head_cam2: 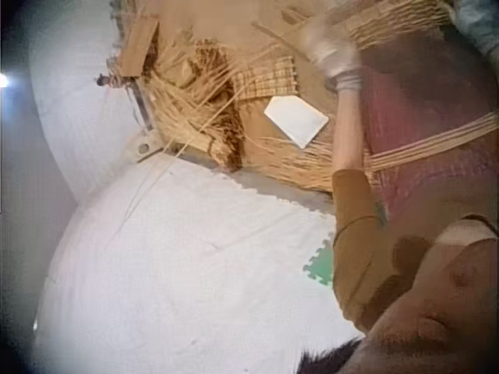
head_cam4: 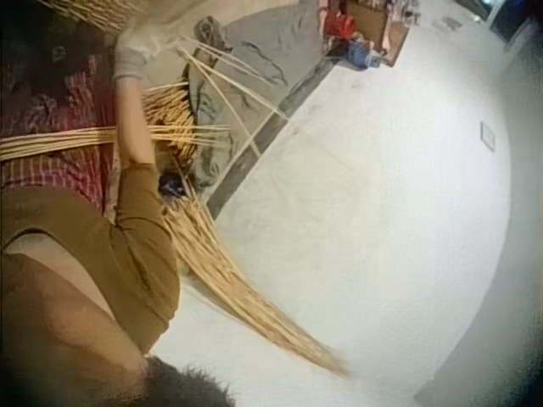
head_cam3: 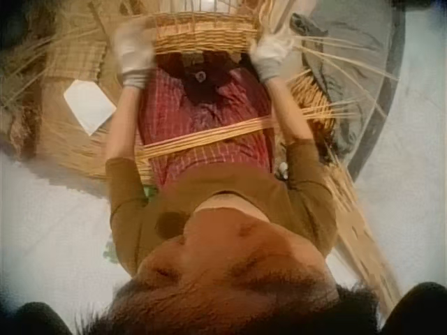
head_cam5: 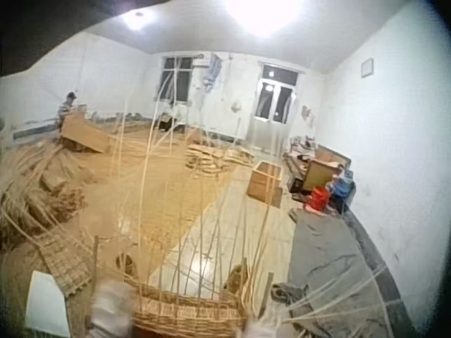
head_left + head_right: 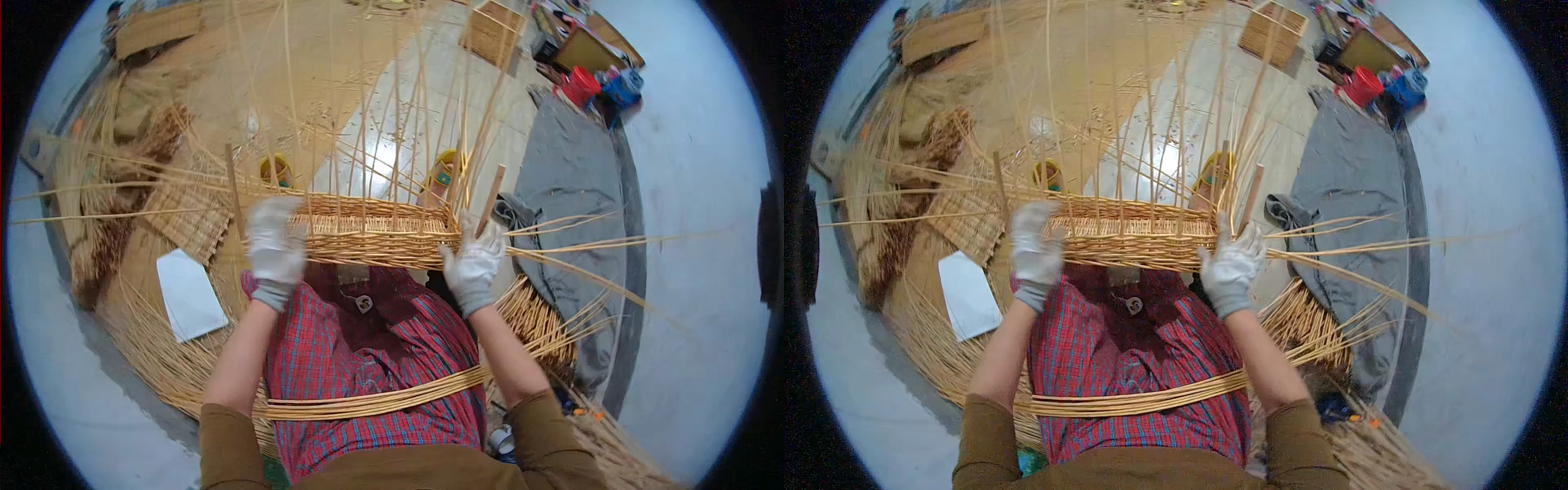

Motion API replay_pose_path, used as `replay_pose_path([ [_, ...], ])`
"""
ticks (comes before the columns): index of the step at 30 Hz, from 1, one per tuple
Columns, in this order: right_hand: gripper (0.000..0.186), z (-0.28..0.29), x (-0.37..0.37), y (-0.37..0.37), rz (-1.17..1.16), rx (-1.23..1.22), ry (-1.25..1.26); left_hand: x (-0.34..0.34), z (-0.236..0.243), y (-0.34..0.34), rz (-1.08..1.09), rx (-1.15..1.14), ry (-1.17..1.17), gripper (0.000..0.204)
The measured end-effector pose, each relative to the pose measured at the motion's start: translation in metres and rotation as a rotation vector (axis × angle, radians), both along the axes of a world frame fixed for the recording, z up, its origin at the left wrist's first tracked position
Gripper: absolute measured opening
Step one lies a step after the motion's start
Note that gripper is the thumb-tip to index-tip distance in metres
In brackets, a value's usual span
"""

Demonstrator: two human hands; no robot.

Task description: The person is weaving a wicker basket using long wooden strands and measuring progress with a tape measure.

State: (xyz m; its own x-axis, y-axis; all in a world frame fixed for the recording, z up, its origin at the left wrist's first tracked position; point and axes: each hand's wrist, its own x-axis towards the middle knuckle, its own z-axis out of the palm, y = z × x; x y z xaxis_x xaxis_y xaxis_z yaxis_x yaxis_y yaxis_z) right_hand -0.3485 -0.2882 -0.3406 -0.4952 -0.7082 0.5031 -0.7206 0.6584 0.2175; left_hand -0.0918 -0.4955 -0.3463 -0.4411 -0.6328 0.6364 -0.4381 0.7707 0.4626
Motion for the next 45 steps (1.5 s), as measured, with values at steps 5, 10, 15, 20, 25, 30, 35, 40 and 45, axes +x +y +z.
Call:
replay_pose_path([
  [5,0.048,-0.005,0.052,-0.075,0.643,-0.134,-0.777,-0.051,-0.056,0.039,-0.13,-0.215,-0.548,0.039],
  [10,0.026,-0.037,0.043,-0.151,0.522,0.096,-0.851,-0.078,-0.081,0.037,-0.016,0.223,-0.466,0.035],
  [15,0.029,-0.036,0.053,-0.164,0.573,-0.063,-1.5,-0.068,-0.1,0.031,-0.054,0.351,-0.479,0.022],
  [20,0.026,-0.048,0.054,-0.174,0.338,-0.313,-1.723,-0.08,-0.09,0.032,-0.021,0.243,-0.52,0.018],
  [25,0.027,-0.043,0.054,-0.169,0.505,-0.08,-1.241,-0.073,-0.092,0.033,-0.028,0.307,-0.467,0.022],
  [30,0.055,-0.024,0.069,-0.106,0.694,-0.368,-1.193,-0.037,-0.074,0.106,-0.089,0.092,-0.591,0.049],
  [35,0.023,-0.036,0.081,-0.069,0.747,-0.377,-0.974,-0.016,-0.052,0.086,0.052,1.541,0.179,0.043],
  [40,0.016,-0.139,0.115,-0.039,0.407,-0.087,-1.051,-0.025,-0.107,0.068,-0.451,1.43,1.007,0.053],
  [45,0.042,-0.291,0.123,-0.051,0.586,0.885,-1.061,-0.02,-0.091,0.066,-0.536,1.444,1.157,0.08],
])
